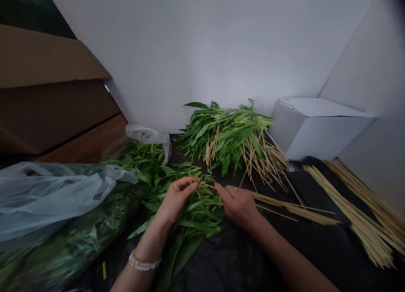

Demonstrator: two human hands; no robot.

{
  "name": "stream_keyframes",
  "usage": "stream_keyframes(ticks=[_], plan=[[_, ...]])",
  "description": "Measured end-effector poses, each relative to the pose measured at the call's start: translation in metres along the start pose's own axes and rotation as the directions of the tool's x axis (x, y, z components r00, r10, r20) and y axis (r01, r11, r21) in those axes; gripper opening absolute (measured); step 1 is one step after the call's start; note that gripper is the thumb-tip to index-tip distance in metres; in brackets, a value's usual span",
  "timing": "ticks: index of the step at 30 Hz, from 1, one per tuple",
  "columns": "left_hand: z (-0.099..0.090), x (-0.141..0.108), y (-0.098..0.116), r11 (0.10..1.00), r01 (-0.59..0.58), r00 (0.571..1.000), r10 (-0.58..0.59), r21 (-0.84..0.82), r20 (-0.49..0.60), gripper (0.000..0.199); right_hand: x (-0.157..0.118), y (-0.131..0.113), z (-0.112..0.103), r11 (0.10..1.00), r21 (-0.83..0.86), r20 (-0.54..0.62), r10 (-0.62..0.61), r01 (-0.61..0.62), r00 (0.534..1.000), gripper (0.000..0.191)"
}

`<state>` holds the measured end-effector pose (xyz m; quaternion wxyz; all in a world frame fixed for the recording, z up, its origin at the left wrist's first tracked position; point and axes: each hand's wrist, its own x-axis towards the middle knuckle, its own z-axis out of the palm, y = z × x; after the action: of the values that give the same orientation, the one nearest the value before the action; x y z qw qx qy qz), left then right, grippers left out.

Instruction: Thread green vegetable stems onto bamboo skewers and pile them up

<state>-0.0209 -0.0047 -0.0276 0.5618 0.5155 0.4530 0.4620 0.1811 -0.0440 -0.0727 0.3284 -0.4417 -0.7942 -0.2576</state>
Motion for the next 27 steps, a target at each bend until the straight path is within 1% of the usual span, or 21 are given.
stream_keyframes(ticks=[6,13,20,24,27], plan=[[0.0031,-0.0016,-0.0017,1.000,0.014,0.998,-0.013,0.010,-0.056,0.030,0.0010,0.0002,-0.0006,1.000,0.021,-0.013,-0.011,0.011,1.000,0.034],[0.0071,-0.0036,-0.0004,0.999,0.033,0.996,-0.034,-0.013,-0.079,0.031,0.0004,-0.0002,-0.0001,1.000,0.016,-0.001,-0.010,0.010,1.000,0.035],[0.0079,-0.0023,-0.0024,1.000,0.003,0.996,-0.004,-0.007,-0.085,0.028,-0.0008,-0.0004,0.0011,1.000,0.018,0.018,0.001,-0.001,1.000,0.036],[0.0087,-0.0018,-0.0038,0.999,-0.023,0.994,0.026,0.031,-0.106,0.027,-0.0008,-0.0021,0.0015,1.000,0.026,0.006,0.007,-0.007,1.000,0.035],[0.0099,-0.0015,-0.0050,0.998,-0.019,0.993,0.025,0.054,-0.117,0.028,-0.0016,-0.0040,0.0025,1.000,0.021,0.026,0.015,-0.015,1.000,0.036]])
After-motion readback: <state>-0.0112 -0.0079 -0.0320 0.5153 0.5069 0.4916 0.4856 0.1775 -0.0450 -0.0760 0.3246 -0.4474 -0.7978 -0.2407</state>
